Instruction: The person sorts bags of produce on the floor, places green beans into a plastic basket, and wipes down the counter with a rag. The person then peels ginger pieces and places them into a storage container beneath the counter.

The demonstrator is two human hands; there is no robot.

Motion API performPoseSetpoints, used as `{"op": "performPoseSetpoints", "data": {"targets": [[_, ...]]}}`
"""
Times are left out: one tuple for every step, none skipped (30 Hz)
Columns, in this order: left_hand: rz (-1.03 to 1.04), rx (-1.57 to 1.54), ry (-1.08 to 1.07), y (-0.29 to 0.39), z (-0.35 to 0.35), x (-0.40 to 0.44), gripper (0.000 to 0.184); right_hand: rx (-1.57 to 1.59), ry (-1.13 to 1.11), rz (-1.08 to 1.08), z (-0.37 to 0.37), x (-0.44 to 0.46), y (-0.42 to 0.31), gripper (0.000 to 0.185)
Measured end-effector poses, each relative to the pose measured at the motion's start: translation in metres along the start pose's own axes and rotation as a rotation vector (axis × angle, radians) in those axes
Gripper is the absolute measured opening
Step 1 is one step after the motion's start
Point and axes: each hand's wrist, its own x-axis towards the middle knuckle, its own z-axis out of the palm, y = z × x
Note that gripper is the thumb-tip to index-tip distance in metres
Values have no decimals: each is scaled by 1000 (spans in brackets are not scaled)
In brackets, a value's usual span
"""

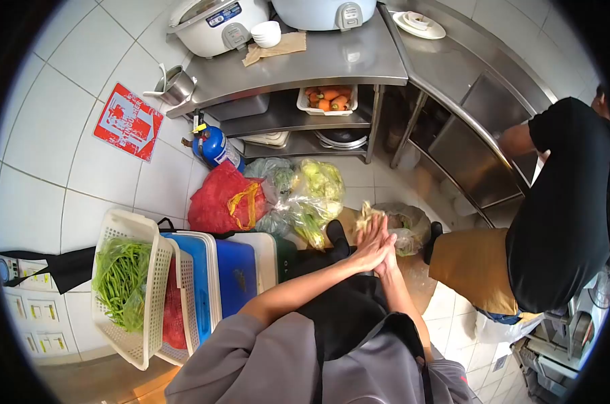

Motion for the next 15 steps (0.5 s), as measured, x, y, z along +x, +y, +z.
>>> {"op": "performPoseSetpoints", "data": {"targets": [[0,96,50,-11,8,-6,72,4,33,47,-5,-9,1,55],[2,178,90,-15,9,-11,70,-64,42,138,-11,-18,2,52],[7,261,129,-21,7,-15,68,-129,51,228,-12,-26,2,49],[76,273,187,-27,3,-16,64,-178,143,418,-5,-35,2,44],[139,299,203,-35,-4,-17,59,-177,209,433,2,-42,10,36],[268,244,219,-45,-11,-19,56,-249,199,396,-3,-42,20,32],[396,185,232,-54,-18,-22,53,-319,191,358,-2,-42,26,28],[467,204,199,-62,-27,-24,49,-309,210,367,0,-41,29,24],[537,223,167,-69,-36,-24,45,-519,223,491,18,-41,12,24],[512,181,154,-76,-40,-24,43,-722,213,625,36,-41,-4,24],[472,238,118,-84,-45,-24,43,-730,174,577,33,-40,-1,24],[275,93,-59,-87,-52,-25,44,-737,135,529,30,-39,2,25],[76,-48,-232,-88,-55,-25,46,-769,125,445,14,-34,16,25],[19,-144,-254,-92,-51,-23,49,-802,115,360,0,-33,27,26],[-36,-237,-275,-98,-43,-19,52,-944,168,310,-2,-32,30,28]]}}
